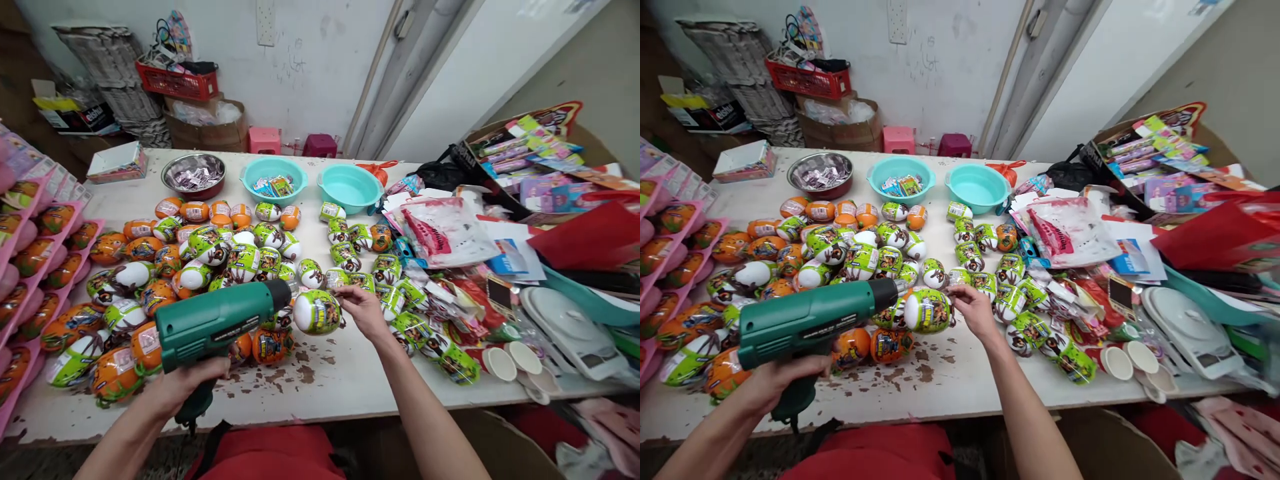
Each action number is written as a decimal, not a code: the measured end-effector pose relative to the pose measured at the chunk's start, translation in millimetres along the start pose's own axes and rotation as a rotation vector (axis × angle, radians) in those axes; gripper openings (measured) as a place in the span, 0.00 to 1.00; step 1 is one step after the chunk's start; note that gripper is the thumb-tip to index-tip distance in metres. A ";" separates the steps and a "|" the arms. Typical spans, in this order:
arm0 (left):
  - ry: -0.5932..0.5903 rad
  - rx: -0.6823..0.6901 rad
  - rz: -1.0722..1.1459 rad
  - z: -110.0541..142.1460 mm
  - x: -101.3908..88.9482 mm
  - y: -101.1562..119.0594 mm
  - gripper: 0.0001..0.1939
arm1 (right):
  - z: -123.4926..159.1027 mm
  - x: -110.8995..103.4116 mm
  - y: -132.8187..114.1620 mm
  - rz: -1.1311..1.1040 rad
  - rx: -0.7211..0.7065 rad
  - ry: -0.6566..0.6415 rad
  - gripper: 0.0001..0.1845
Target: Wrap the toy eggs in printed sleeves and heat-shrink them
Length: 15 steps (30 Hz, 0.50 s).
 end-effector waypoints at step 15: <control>-0.157 0.060 -0.167 -31.1 -8.3 -23.1 0.19 | 69.0 55.9 40.8 -0.276 0.369 0.651 0.20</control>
Point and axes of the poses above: each hand's wrist, its own z-axis away from the middle knuckle, its own x-axis out of the palm, y = z × x, the point moved 4 cm from there along -z, towards the middle knuckle, and after that the axes turned 12 degrees about -x, right-handed, at the moved point
